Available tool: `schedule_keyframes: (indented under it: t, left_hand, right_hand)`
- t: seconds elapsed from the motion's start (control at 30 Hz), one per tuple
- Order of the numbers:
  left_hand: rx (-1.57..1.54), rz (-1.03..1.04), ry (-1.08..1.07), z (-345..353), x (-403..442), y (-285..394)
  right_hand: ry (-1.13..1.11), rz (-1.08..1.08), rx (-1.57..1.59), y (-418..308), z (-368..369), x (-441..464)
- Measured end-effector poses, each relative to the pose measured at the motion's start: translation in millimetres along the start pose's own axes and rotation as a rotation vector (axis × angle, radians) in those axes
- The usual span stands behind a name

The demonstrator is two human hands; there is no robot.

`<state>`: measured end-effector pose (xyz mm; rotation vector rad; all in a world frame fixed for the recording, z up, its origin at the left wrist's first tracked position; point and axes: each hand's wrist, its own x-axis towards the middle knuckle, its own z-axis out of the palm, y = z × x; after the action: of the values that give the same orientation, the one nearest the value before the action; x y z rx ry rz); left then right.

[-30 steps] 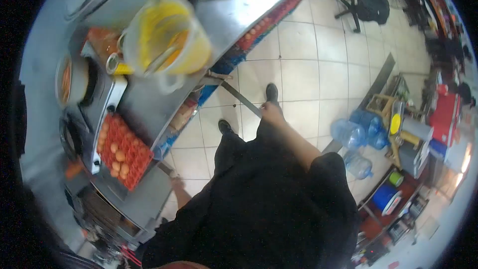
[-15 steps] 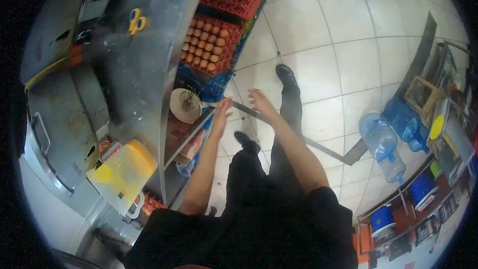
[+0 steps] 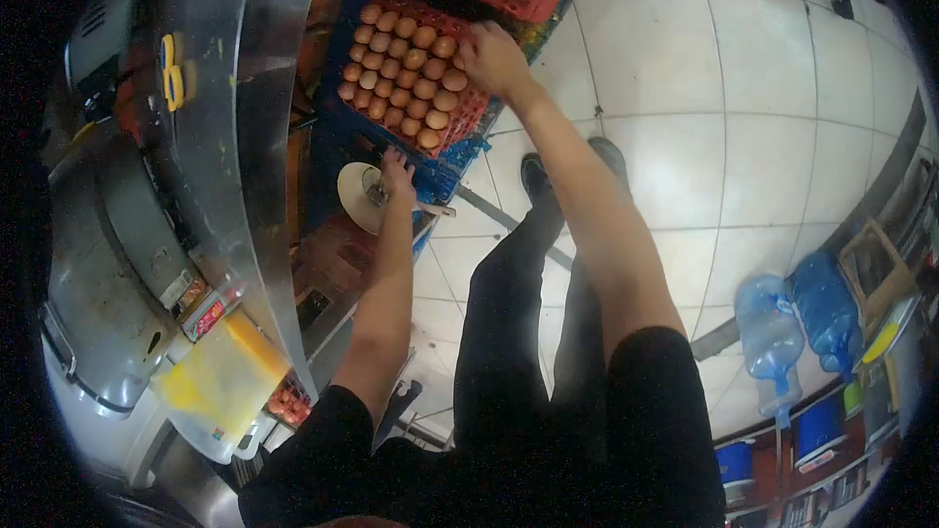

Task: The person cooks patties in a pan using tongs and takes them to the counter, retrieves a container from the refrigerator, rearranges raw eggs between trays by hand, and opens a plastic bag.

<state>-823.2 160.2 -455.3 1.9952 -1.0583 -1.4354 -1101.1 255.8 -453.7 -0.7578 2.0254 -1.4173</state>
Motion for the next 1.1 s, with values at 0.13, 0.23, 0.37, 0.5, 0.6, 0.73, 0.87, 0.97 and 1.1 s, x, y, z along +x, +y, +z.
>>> schedule_keyframes:
  t: [0.13, 0.23, 0.37, 0.5, 0.6, 0.73, 0.87, 0.97, 1.1]
  left_hand:
    - [-0.017, 0.003, -0.02, 20, 30, 24]
    - [-0.049, -0.063, -0.086, 37, 22, 41]
    - [-0.221, -0.047, -0.155, 39, 28, 38]
    - [-0.25, -0.035, -0.133, 51, 7, 41]
    - [-0.401, -0.034, -0.275, 40, 32, 25]
    - [-0.595, -0.067, -0.527, 32, 55, 14]
    - [-0.571, -0.047, -0.386, 30, 60, 19]
    - [-0.552, -0.075, -0.457, 21, 61, 25]
    - [-0.521, -0.043, -0.349, 18, 48, 40]
  right_hand:
    - [-0.01, -0.157, -0.234, 14, 36, 65]
    - [-0.15, -0.017, -0.319, 23, 50, 87]
    - [-0.16, -0.032, -0.178, 42, 66, 96]
    - [-0.163, -0.064, -0.124, 48, 67, 97]
    - [-0.185, -0.105, -0.081, 66, 83, 105]
    - [-0.078, -0.231, -0.056, 64, 84, 99]
    - [-0.156, -0.055, -0.111, 29, 69, 98]
    - [-0.219, -0.004, -0.116, 18, 61, 101]
    - [-0.19, 0.038, -0.076, -1, 51, 85]
